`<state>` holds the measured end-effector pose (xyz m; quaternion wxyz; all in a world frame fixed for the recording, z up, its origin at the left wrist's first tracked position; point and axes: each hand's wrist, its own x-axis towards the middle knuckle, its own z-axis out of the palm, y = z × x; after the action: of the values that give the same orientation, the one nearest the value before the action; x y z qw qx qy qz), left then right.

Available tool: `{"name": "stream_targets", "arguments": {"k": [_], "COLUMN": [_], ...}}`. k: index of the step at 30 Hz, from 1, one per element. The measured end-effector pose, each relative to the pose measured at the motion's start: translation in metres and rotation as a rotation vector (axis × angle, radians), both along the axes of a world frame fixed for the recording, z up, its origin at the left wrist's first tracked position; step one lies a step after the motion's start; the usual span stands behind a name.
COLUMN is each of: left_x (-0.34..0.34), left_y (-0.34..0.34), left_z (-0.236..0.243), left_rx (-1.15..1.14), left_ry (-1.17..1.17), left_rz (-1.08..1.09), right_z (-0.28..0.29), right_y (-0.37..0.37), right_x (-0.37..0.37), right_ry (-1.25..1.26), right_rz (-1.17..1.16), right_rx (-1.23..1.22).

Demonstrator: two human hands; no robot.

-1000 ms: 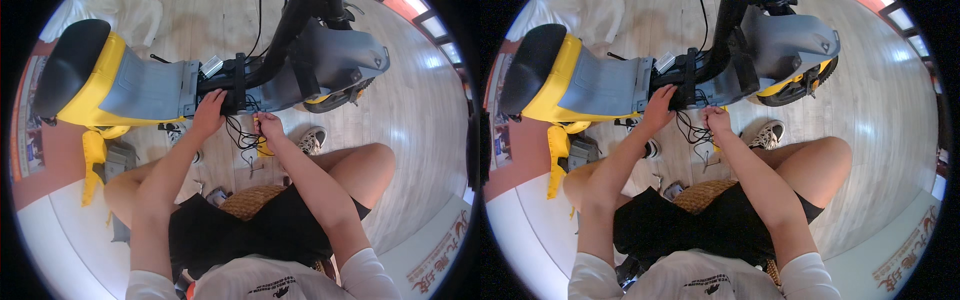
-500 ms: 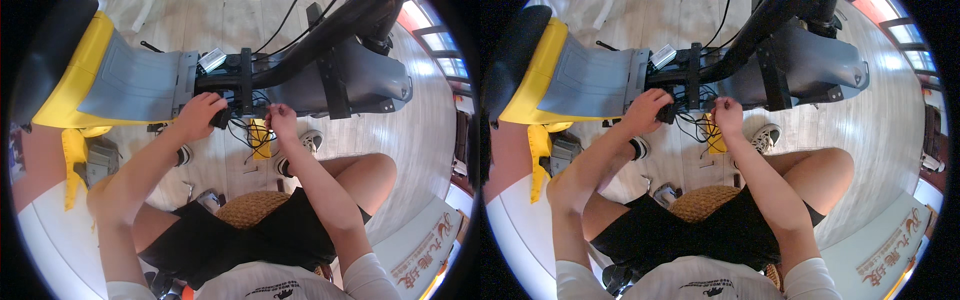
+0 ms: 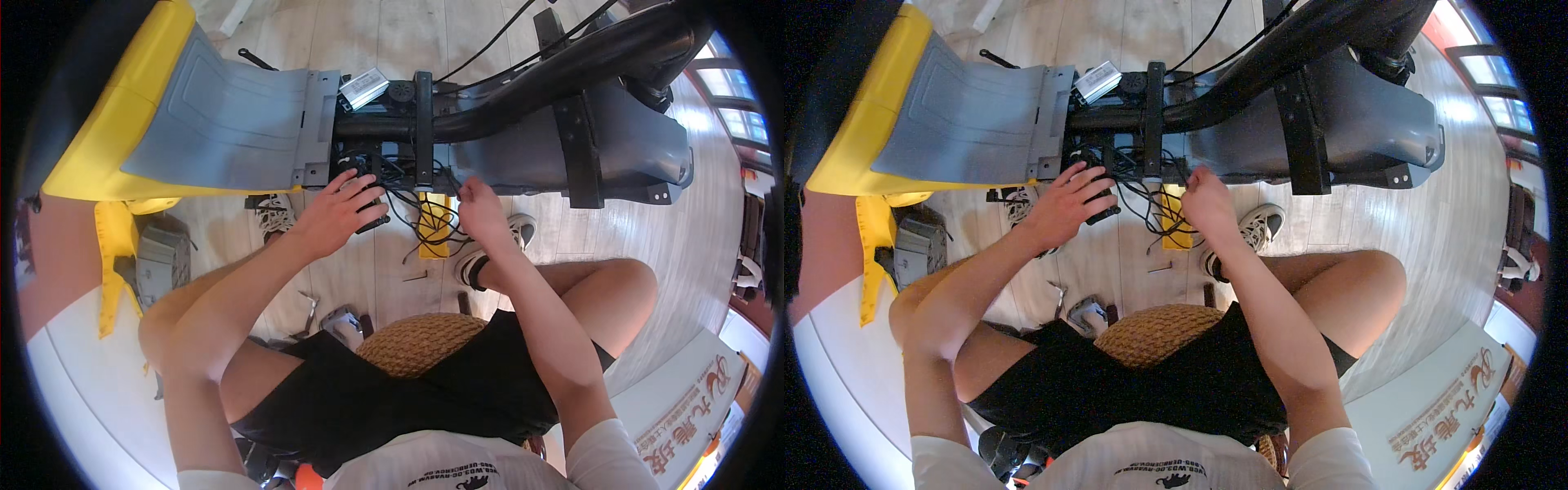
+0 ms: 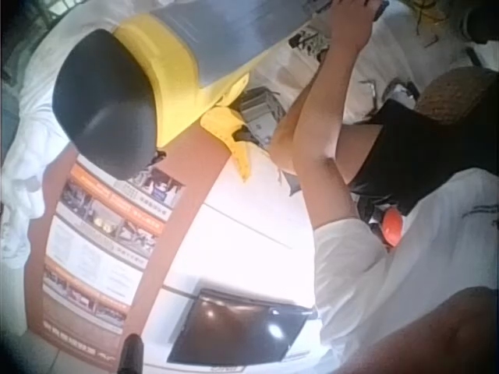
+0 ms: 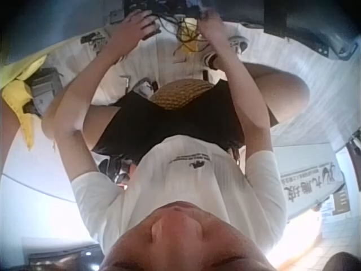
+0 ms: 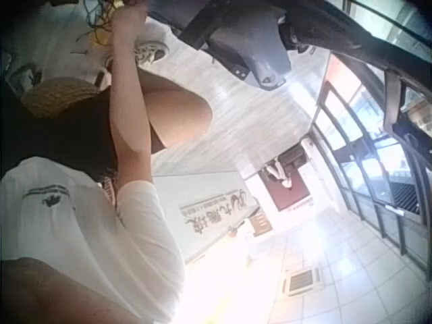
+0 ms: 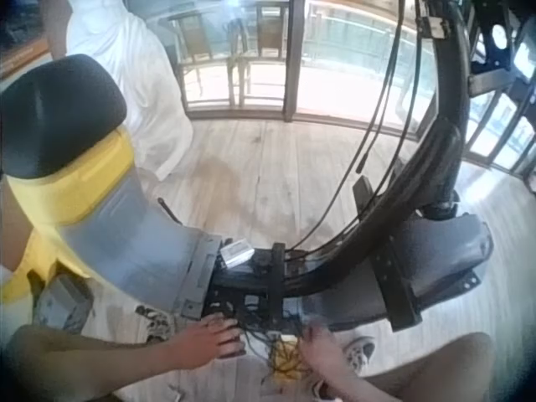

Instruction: Repairing wiring and electrical components on a yellow electric scooter or motorcycle.

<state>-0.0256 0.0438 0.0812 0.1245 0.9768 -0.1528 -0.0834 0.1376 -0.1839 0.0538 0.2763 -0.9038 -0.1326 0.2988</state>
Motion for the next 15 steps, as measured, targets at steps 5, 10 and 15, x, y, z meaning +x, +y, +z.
{"name": "stream_targets", "arguments": {"k": [5, 10, 15], "left_x": [-0.005, 0.0, 0.002], "left_y": [0.004, 0.003, 0.004], "left_z": [-0.003, -0.005, -0.006], "left_rx": [0.025, 0.038, 0.024], "left_ry": [0.017, 0.035, 0.037], "left_rz": [-0.051, -0.056, -0.055], "right_z": [0.04, 0.061, 0.068], "right_y": [-0.011, -0.016, -0.011], "right_x": [-0.006, -0.005, 0.01], "right_ry": [0.351, 0.808, 0.85], "right_rz": [-0.403, -0.894, -0.793], "right_rx": [0.329, 0.954, 0.823]}}
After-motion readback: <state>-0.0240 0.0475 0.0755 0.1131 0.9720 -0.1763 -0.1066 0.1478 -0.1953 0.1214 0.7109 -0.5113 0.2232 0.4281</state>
